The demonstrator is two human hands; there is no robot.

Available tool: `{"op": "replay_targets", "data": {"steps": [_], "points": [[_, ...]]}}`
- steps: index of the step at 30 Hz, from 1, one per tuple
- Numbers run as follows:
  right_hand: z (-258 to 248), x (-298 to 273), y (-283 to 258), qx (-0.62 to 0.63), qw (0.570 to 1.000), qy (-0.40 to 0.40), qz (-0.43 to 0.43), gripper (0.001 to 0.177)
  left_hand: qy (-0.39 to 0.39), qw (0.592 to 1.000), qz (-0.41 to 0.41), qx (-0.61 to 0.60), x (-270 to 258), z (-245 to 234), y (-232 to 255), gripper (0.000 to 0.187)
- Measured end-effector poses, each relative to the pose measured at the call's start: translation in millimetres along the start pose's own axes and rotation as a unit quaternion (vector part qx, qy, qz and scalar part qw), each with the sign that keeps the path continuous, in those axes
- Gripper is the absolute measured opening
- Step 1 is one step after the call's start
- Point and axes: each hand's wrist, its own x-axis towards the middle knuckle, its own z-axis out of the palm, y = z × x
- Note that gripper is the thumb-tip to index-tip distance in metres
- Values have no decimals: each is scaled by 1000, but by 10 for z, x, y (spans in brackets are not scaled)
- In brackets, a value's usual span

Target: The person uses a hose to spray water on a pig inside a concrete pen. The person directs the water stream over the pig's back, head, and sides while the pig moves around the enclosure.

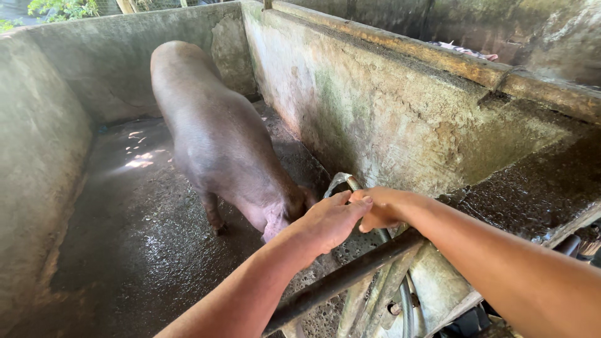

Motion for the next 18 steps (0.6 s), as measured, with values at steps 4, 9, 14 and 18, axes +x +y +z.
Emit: {"op": "replay_targets", "data": {"steps": [4, 9, 14, 18], "points": [[-33, -109, 78, 21, 995, 93, -36, 44, -6, 999, -27, -22, -5, -3, 1, 62], [-119, -379, 150, 116, 968, 207, -85, 91, 18, 1000, -15, -2, 30, 6, -50, 78], [-262, -735, 32, 250, 929, 268, -41, 76, 32, 999, 14, 26, 11, 44, -30, 81], [-427, -925, -126, 393, 878, 266, -68, 67, 25, 999, 32, -13, -40, 75, 74, 81]]}}
